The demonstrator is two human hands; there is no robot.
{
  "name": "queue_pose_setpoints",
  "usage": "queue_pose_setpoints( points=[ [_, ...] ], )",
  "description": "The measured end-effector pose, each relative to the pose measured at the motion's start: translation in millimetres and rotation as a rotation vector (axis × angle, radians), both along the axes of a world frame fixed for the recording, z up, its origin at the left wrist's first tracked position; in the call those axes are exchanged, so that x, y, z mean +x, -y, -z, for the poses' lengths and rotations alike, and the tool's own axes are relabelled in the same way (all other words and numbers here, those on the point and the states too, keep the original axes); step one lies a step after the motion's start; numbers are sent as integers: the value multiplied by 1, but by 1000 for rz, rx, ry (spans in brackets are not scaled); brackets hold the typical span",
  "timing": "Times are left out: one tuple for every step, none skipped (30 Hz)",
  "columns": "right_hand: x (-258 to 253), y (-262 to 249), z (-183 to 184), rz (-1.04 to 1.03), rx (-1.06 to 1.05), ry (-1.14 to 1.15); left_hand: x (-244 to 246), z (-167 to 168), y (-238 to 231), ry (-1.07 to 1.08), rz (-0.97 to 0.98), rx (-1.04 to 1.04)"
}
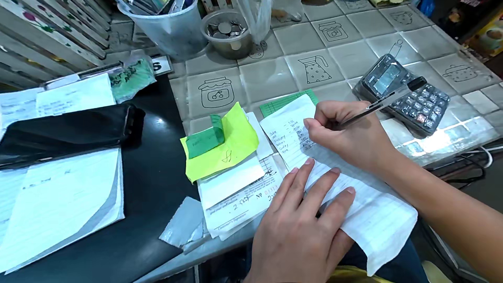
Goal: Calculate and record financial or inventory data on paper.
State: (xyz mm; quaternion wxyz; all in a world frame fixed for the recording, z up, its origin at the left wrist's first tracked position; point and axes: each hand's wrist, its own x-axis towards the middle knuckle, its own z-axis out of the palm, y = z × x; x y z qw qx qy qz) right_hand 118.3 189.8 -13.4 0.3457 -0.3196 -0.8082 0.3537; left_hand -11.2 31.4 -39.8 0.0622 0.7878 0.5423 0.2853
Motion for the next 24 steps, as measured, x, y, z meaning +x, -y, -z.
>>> queue_pose_setpoints(
  points=[
    [0,0,0,1,1,5,0,0,0,-1,1,-1],
    [0,0,0,2,3,8,0,0,0,-3,3,0],
    [0,-1,0,4,5,10,0,0,0,-6,4,0],
    [1,-1,0,7,7,12,0,0,0,-8,5,0],
    [0,-1,0,9,8,12,-1,0,0,-11,6,0],
    [0,-1,1,11,5,9,-1,0,0,-12,5,1],
    [0,-1,1,11,2,5,-1,0,0,-11,2,3],
    [0,-1,1,13,2,2,0,0,0,-9,0,6],
    [0,-1,1,16,2,3,0,1,0,-7,-1,8],
    [0,-1,1,13,-1,4,0,1,0,-9,-2,11],
    [1,-1,0,11,-13,9,0,1,0,-12,-1,13],
    [1,-3,0,11,-35,7,-1,1,0,-11,-1,14],
    [1,-4,-1,14,-66,-4,-1,1,0,-7,-1,12],
    [2,-6,-2,20,-106,-16,-1,1,0,4,-5,8],
    [2,-8,-3,27,-151,-31,-1,0,0,23,-12,5],
    [3,-10,-4,36,-198,-53,0,0,0,51,-20,3],
    [3,-11,-6,39,-243,-85,1,-2,-1,83,-33,3],
    [3,-12,-7,38,-281,-129,1,-3,-2,119,-48,7],
    [3,-14,-7,39,-317,-194,1,-4,-3,161,-66,12],
    [3,-16,-6,36,-354,-267,2,-5,-4,209,-86,19],
    [3,-18,-5,33,-390,-336,2,-7,-6,259,-108,18],
    [3,-19,-6,40,-431,-383,1,-9,-7,302,-131,6],
    [3,-20,-6,54,-466,-410,0,-12,-9,342,-153,-20],
    [4,-20,-8,77,-506,-433,-1,-15,-11,378,-174,-53]
  ],
)
